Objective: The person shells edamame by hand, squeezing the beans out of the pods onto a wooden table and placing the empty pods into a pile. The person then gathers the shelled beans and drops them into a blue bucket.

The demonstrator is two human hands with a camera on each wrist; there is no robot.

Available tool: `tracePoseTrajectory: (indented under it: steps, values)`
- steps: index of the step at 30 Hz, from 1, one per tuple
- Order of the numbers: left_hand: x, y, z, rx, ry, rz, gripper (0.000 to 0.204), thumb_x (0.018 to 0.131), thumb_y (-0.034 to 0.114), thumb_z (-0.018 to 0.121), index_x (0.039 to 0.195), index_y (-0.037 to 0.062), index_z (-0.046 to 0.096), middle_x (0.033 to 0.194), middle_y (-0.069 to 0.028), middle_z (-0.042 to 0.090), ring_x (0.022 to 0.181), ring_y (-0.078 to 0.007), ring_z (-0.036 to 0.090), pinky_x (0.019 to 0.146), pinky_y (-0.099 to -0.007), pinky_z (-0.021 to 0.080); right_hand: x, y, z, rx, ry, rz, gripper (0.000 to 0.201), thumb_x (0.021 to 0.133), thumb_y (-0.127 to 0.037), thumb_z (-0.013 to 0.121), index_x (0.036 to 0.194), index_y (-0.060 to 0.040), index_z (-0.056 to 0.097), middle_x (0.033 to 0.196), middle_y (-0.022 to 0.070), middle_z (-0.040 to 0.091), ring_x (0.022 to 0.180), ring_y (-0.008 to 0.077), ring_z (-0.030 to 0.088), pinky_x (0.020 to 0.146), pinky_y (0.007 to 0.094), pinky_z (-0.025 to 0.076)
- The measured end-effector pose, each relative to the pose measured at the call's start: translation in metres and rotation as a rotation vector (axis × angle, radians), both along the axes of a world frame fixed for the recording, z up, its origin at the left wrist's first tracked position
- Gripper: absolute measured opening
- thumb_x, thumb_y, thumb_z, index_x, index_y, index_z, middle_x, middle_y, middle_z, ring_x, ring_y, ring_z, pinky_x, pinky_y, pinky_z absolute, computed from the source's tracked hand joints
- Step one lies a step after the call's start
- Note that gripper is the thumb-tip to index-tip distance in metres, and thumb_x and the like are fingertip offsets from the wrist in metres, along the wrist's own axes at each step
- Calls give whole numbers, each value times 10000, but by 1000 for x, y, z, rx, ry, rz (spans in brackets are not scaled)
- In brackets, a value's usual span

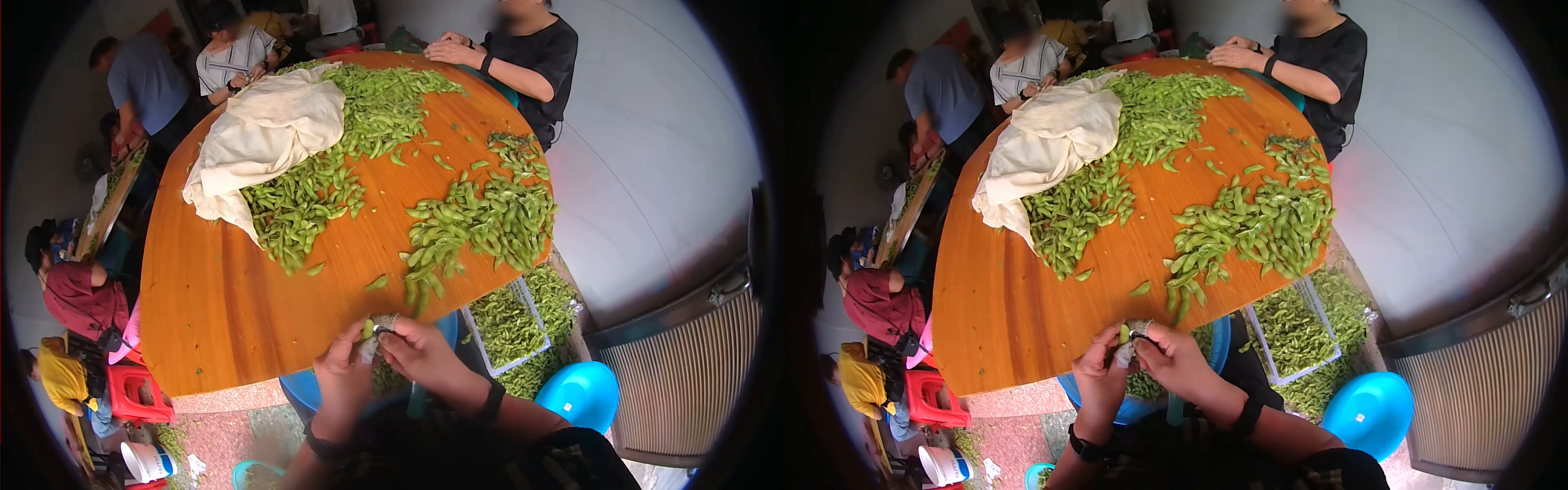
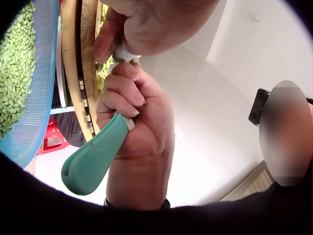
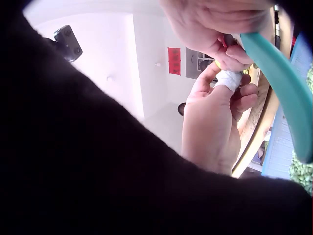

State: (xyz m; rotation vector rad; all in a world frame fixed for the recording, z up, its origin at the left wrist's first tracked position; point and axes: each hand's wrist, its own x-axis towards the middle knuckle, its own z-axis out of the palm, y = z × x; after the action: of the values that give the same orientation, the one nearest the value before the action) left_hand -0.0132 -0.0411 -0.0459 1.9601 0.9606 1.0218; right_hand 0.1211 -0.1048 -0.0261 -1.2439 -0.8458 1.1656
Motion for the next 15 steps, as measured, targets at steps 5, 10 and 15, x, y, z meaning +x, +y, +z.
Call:
tracePoseTrajectory:
  steps: [5,10,15]
  values:
    - [-10,5,5,-459,-342,-247,334,881,-65,583,1203,24,576,986,-96,675,695,-134,656,556,-226,537,15,-2,9,-109,333,203,169,991,-171,491,1096,-83,591,655,-47,494,500,31,398,437,192,292]
    - [-23,20,17,-702,-357,-403,306,925,0,541,1229,35,551,956,-105,670,674,-165,670,523,-229,528,26,1,-2,-137,551,313,179,956,-170,541,1065,-64,636,639,-42,493,446,25,347,400,202,232]
    - [-23,18,25,-954,-418,-403,285,957,75,518,1241,54,533,928,-94,657,656,-160,661,496,-228,511,26,-2,4,-189,454,278,185,958,-162,531,1073,-59,634,638,-48,505,457,22,378,413,193,263]
